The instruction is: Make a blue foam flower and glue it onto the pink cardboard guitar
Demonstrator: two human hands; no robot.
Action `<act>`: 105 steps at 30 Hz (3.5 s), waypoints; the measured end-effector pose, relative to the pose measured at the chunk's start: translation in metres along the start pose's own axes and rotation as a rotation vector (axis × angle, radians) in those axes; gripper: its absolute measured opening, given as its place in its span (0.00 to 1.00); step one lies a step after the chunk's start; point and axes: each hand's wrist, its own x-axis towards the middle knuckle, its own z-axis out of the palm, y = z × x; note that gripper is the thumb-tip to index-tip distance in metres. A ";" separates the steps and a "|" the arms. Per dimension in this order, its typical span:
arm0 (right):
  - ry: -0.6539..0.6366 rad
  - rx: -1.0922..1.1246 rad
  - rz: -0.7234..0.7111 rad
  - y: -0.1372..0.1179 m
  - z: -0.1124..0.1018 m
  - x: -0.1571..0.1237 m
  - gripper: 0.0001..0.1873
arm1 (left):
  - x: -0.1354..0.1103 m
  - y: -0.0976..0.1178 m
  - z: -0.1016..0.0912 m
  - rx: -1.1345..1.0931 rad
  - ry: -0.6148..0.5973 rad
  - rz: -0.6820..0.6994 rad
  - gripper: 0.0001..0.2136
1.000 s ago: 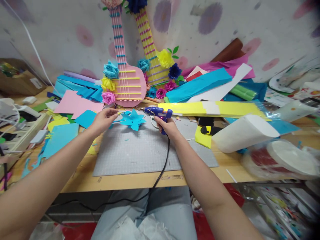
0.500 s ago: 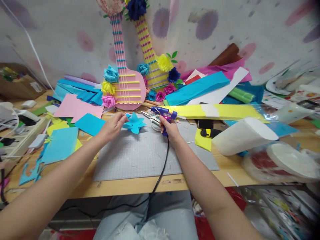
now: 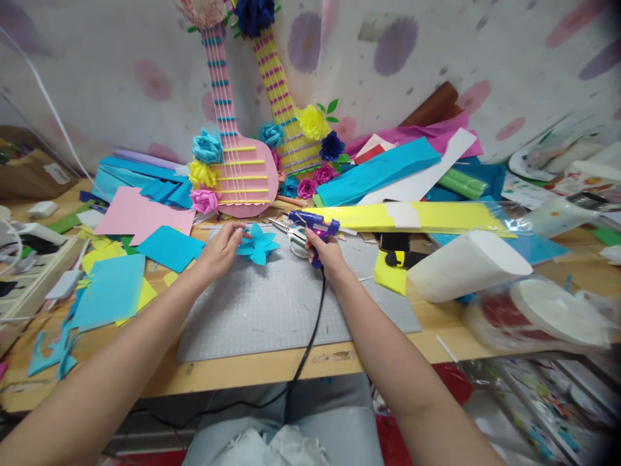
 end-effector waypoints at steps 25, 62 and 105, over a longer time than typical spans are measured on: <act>0.024 -0.030 0.013 0.003 0.000 -0.001 0.23 | -0.017 -0.062 -0.069 0.571 -0.016 -0.042 0.14; 0.024 -0.042 -0.037 0.007 -0.002 -0.001 0.22 | -0.042 -0.018 -0.016 0.353 -0.147 -0.330 0.09; 0.002 -0.062 -0.038 0.003 0.003 -0.005 0.22 | -0.045 -0.023 -0.015 0.183 -0.067 -0.353 0.12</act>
